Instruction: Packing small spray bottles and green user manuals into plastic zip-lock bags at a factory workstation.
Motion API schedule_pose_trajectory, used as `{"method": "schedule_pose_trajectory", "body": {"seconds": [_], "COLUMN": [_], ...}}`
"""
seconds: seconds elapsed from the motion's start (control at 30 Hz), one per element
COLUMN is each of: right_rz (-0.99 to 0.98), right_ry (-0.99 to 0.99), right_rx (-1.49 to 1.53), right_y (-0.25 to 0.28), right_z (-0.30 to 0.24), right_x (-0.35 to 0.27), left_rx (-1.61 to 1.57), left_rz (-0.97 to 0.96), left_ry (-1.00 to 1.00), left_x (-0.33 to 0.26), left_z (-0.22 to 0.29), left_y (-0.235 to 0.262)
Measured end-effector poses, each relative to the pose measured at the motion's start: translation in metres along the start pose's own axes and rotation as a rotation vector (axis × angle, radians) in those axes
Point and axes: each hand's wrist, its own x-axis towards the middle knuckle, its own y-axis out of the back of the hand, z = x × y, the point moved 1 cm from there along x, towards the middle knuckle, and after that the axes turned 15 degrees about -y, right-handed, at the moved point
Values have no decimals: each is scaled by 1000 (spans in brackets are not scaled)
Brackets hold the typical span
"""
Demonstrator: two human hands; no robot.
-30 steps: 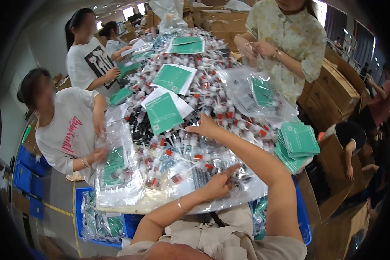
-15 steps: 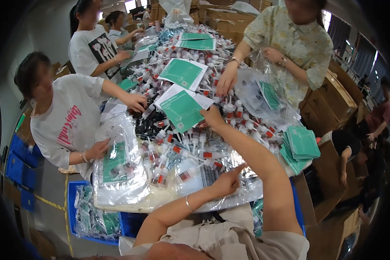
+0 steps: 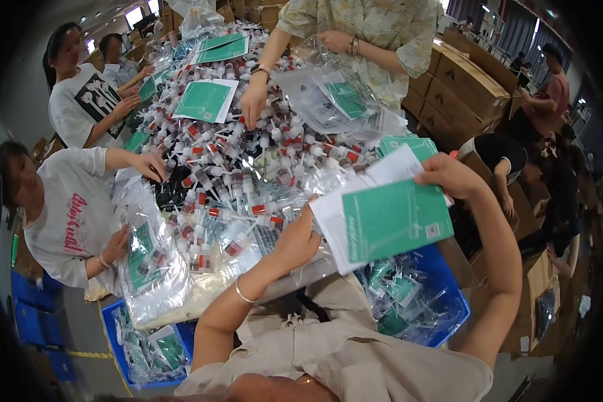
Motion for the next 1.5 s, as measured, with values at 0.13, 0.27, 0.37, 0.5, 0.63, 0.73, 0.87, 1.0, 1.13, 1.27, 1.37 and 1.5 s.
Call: {"method": "schedule_pose_trajectory", "body": {"seconds": [0.13, 0.27, 0.37, 0.5, 0.63, 0.73, 0.87, 1.0, 1.13, 1.27, 1.37, 1.5], "right_rz": [-57, 59, 62, -124, -90, -220, -127, -140, 8, -275, 74, -280], "right_ry": [-106, -55, -78, -112, -32, -82, 2, -26, 55, -73, -19, -86], "right_rx": [-62, -7, 58, -144, 71, -227, -28, -155, -75, -258, -178, -355], "right_y": [4, -8, -13, -26, -41, -55, -76, -82, -79, -91, -76, -79], "right_z": [17, 8, 12, 4, 10, 11, 11, 6, 4, 6, 1, -5], "right_x": [-16, -8, 6, 8, 22, 32, 58, 75, 82, 80, 87, 75], "left_rx": [255, 382, 462, 466, 419, 374, 353, 274, 229, 185, 205, 157], "left_rz": [-105, -137, -198, -228, -193, -125, -56, -118, -19, -11, -19, 32], "left_ry": [-18, -85, -116, -111, -95, -120, -128, -43, -106, -103, -134, -131], "left_x": [16, 21, 25, 27, 30, 30, 30, 32, 28, 33, 34, 31], "left_z": [19, 26, 36, 36, 39, 38, 37, 40, 36, 37, 38, 28], "left_y": [9, -4, -11, -20, -23, -26, -28, -27, -27, -32, -33, -33]}}
